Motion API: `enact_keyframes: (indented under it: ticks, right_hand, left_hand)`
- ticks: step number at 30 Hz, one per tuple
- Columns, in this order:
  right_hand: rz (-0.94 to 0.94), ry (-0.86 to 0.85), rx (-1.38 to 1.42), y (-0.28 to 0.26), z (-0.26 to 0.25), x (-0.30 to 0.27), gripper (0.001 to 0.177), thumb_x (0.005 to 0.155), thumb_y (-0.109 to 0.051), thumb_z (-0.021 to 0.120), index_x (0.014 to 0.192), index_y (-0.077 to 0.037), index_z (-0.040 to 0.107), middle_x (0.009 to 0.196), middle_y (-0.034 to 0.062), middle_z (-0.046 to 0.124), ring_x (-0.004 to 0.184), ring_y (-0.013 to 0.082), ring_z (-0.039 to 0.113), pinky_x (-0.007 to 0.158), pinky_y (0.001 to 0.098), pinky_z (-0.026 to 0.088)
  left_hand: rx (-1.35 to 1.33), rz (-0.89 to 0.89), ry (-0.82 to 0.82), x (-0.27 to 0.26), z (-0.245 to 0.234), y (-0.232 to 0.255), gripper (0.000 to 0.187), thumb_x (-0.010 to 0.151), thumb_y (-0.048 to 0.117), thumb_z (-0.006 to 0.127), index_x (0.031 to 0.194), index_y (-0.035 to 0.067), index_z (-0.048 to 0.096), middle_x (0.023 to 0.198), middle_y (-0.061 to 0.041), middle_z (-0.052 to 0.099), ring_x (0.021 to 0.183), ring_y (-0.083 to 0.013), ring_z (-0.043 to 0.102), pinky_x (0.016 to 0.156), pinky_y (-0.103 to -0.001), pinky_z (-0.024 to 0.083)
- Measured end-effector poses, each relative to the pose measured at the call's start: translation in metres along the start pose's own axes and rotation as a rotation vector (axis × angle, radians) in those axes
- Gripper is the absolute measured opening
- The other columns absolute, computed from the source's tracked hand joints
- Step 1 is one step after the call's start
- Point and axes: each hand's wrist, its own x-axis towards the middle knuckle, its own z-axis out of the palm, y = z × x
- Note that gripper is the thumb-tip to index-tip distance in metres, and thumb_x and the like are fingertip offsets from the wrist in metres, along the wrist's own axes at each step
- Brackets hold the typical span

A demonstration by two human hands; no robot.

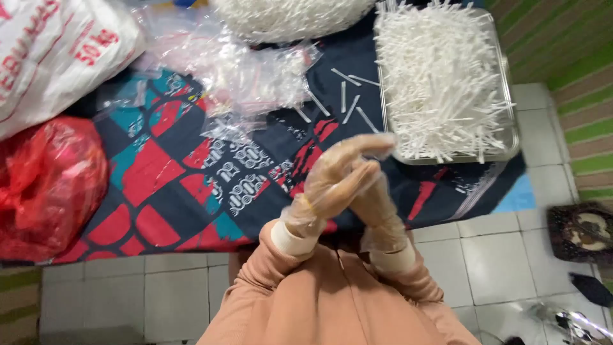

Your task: Manually counting and packaging cotton swabs into small resealable plastic bags.

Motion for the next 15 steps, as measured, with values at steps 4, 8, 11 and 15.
enact_keyframes:
  ticks: [4,8,11,15]
  right_hand:
    - [-0.061,0.225,1.705,0.078,0.121,0.040,0.019,0.090,-0.035,0.074,0.107,-0.027,0.075,0.089,-0.0006,0.074,0.090,0.0220,0.073,0.080,0.0367,0.058]
    - [0.123,0.466,1.435,0.125,0.148,0.056,0.023,0.092,-0.028,0.083,0.111,-0.022,0.071,0.108,-0.0011,0.067,0.097,0.0225,0.067,0.083,0.0336,0.053]
    - [0.106,0.495,1.335,0.143,0.173,0.067,0.052,0.089,-0.041,0.083,0.128,-0.014,0.062,0.128,0.0066,0.059,0.121,0.0294,0.056,0.105,0.0422,0.041]
    - [0.007,0.334,1.228,0.148,0.204,0.083,0.096,0.068,-0.025,0.091,0.149,-0.003,0.044,0.146,0.0217,0.048,0.143,0.0400,0.039,0.120,0.0543,0.022]
  left_hand:
    - [0.398,0.092,-0.029,0.037,0.023,-0.052,0.043,0.095,0.036,0.069,0.133,0.016,0.065,0.129,-0.010,0.068,0.118,-0.0303,0.070,0.102,-0.039,0.057]
    - [0.859,0.146,0.027,0.058,0.054,-0.092,0.053,0.085,0.042,0.078,0.127,0.012,0.065,0.115,-0.017,0.067,0.103,-0.0377,0.069,0.088,-0.047,0.060]
    - [1.076,0.132,0.034,0.066,0.075,-0.109,0.068,0.075,0.046,0.082,0.129,0.010,0.062,0.113,-0.018,0.064,0.100,-0.0386,0.067,0.083,-0.048,0.061]
    - [1.261,0.028,0.031,0.078,0.093,-0.145,0.094,0.066,0.061,0.083,0.140,0.010,0.055,0.127,-0.020,0.059,0.101,-0.0385,0.068,0.077,-0.047,0.064]
